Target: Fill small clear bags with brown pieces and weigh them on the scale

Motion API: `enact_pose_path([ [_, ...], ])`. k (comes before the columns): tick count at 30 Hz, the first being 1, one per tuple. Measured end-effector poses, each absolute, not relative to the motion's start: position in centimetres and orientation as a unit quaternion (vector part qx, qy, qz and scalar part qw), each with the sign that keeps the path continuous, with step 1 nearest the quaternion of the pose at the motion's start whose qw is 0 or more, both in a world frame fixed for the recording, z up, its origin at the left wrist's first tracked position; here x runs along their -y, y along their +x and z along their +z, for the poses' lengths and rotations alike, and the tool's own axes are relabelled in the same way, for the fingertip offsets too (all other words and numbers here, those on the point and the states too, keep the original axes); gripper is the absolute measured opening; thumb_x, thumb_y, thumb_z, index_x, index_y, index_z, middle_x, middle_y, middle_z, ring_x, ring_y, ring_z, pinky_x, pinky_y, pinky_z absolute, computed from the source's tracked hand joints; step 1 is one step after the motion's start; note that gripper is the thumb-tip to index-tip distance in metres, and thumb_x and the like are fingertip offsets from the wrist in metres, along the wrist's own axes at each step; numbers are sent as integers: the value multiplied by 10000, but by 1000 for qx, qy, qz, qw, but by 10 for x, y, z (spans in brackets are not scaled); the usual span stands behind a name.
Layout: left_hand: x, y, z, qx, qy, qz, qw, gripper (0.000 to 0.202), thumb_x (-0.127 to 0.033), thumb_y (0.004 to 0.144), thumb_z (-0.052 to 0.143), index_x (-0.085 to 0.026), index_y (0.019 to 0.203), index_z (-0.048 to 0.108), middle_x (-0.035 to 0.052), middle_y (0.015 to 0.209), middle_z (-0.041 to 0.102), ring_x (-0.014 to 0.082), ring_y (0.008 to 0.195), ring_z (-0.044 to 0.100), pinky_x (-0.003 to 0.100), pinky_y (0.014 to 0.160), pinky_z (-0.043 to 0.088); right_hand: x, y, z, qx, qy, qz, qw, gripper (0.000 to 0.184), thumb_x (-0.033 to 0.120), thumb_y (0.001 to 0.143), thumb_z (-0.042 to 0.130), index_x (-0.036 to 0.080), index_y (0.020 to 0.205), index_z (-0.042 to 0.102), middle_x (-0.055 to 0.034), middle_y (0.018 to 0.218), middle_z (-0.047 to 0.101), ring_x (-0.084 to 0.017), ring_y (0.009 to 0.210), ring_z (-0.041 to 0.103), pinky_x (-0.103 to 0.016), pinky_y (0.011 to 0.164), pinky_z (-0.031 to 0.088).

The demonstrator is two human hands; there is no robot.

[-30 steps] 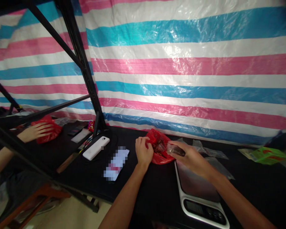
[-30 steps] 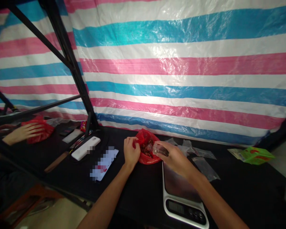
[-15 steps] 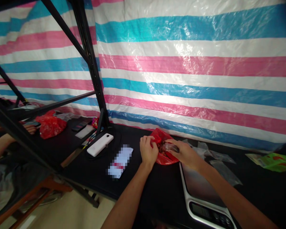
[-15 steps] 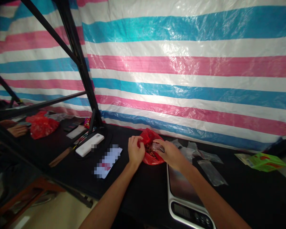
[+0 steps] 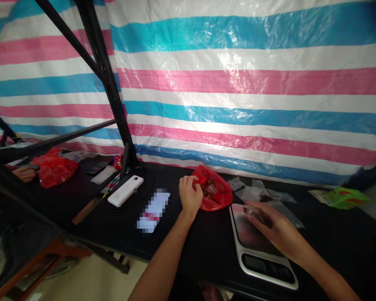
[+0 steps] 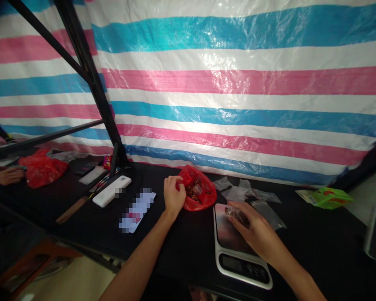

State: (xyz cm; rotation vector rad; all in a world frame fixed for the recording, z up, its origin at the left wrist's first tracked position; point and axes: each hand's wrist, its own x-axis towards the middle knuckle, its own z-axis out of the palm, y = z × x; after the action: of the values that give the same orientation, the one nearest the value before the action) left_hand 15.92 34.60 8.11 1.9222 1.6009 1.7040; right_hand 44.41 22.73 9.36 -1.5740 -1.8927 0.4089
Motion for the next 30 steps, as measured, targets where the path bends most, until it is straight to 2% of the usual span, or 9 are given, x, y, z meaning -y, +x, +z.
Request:
enact_pose_path([
  [5, -348, 157, 79, -537, 638, 550, 49, 255, -11, 829, 551, -245, 898, 624, 53, 930, 646, 260, 956, 575, 411, 901, 490, -219, 450, 103, 749, -587, 98, 292, 511, 540, 947, 648, 337, 1415, 617, -79, 1432, 647, -316, 1320, 607, -505, 1140, 482],
  [8, -349, 155, 78, -539, 641, 544, 49, 249, -17, 829, 548, -246, 888, 626, 51, 917, 644, 260, 952, 578, 410, 900, 491, -226, 466, 106, 716, -592, 89, 360, 459, 579, 978, 574, 315, 1341, 666, -82, 1381, 679, -315, 1319, 607, -523, 1167, 448],
  [12, -349, 155, 77, -536, 644, 543, 51, 244, -20, 831, 542, -245, 871, 628, 49, 924, 647, 257, 958, 582, 403, 903, 492, -234, 481, 90, 570, -636, 120, 506, 491, 653, 995, 465, 267, 1111, 745, -84, 1145, 778, -289, 1098, 722, -451, 1041, 554],
  [16, -348, 156, 77, -534, 646, 543, 46, 248, -16, 826, 541, -244, 856, 632, 44, 913, 649, 251, 942, 589, 396, 892, 495, -231, 483, 62, 461, -660, 137, 578, 508, 668, 951, 514, 220, 989, 752, -84, 959, 773, -268, 877, 721, -388, 800, 605],
  [20, -349, 156, 77, -535, 649, 540, 44, 249, -16, 829, 541, -243, 854, 639, 44, 915, 655, 248, 938, 592, 391, 881, 503, -224, 483, 51, 422, -664, 131, 603, 471, 615, 958, 521, 196, 939, 735, -70, 874, 715, -240, 796, 661, -355, 715, 553],
  [30, -351, 154, 76, -532, 649, 542, 45, 253, -7, 822, 533, -236, 842, 638, 46, 905, 652, 250, 930, 580, 399, 885, 503, -217, 477, 56, 453, -673, 122, 572, 419, 552, 975, 490, 204, 912, 714, -40, 799, 643, -238, 784, 616, -357, 736, 491],
])
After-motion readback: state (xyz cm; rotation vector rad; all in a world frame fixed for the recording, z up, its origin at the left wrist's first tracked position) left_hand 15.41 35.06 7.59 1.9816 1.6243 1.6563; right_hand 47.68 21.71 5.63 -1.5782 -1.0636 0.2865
